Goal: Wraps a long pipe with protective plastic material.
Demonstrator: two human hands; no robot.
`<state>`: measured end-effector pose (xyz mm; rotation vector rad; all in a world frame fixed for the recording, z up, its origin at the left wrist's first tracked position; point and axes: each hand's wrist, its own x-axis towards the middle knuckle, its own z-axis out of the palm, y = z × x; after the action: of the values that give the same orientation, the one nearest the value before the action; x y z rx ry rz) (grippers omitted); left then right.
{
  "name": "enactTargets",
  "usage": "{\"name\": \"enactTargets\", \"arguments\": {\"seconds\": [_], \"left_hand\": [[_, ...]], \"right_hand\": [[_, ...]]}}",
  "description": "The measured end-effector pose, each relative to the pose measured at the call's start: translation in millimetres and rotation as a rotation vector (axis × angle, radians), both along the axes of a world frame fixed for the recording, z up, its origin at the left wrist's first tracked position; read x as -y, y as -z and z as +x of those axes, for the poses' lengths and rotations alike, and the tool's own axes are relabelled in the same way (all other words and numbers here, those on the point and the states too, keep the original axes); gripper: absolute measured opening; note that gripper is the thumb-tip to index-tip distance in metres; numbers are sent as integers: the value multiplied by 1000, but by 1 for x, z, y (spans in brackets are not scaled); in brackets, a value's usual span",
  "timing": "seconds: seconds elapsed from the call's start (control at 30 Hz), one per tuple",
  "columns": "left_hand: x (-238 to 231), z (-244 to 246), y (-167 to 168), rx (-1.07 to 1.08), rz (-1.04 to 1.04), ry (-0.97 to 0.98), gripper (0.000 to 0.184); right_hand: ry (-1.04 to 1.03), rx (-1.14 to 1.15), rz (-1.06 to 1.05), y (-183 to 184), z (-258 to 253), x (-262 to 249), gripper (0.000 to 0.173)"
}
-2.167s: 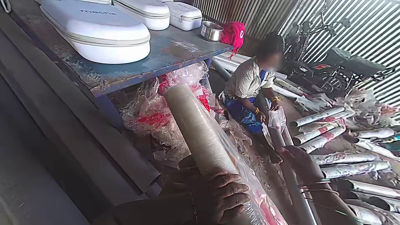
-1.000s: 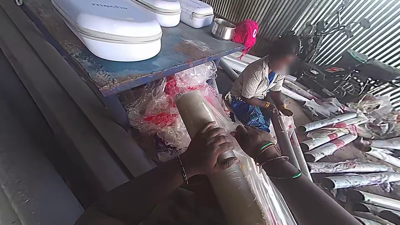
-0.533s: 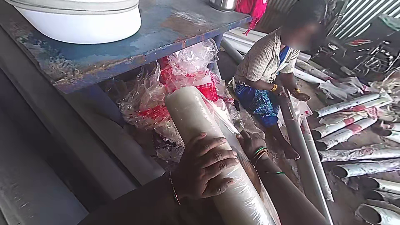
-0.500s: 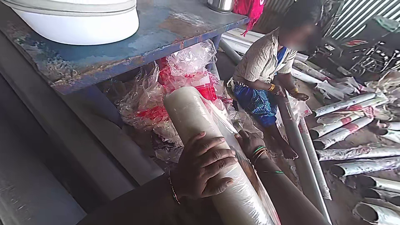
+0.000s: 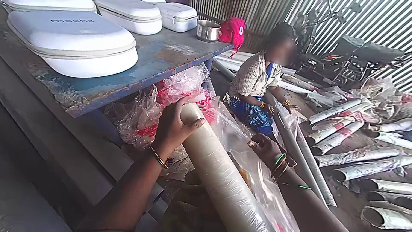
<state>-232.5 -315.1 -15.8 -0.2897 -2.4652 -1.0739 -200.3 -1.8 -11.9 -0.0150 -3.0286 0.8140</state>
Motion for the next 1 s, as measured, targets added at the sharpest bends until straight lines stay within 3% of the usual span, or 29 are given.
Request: {"name": "enactTargets", "arguments": {"seconds": [0.17,0.23,0.37,0.53,0.7,0.83,0.93,1.0], "left_hand": [[3,2,16,-44,163,44,77],[0,4,21,-56,228,57,74],[3,6,26,-56,296,54,74],[8,5,37,-77,346,70,76],[17,7,42,-82,354,27,77],[15,4,42,-86,349,30,76],[13,5,39,-109,319,32,76],[14,11,42,-91,308,60,75]], "right_hand": [[12,-187,-228,-7,5,-13,36],[35,-121,-143,-23,6,-8,27],[-63,12,36,-53,4,6,29],[-83,28,134,-50,-9,-3,31],[138,-372,81,-60,-34,-17,41],[-213,-454,82,-64,-25,41,28],[-471,-429,23,-54,-30,92,34],[-523,-301,6,-47,-34,116,40]]}}
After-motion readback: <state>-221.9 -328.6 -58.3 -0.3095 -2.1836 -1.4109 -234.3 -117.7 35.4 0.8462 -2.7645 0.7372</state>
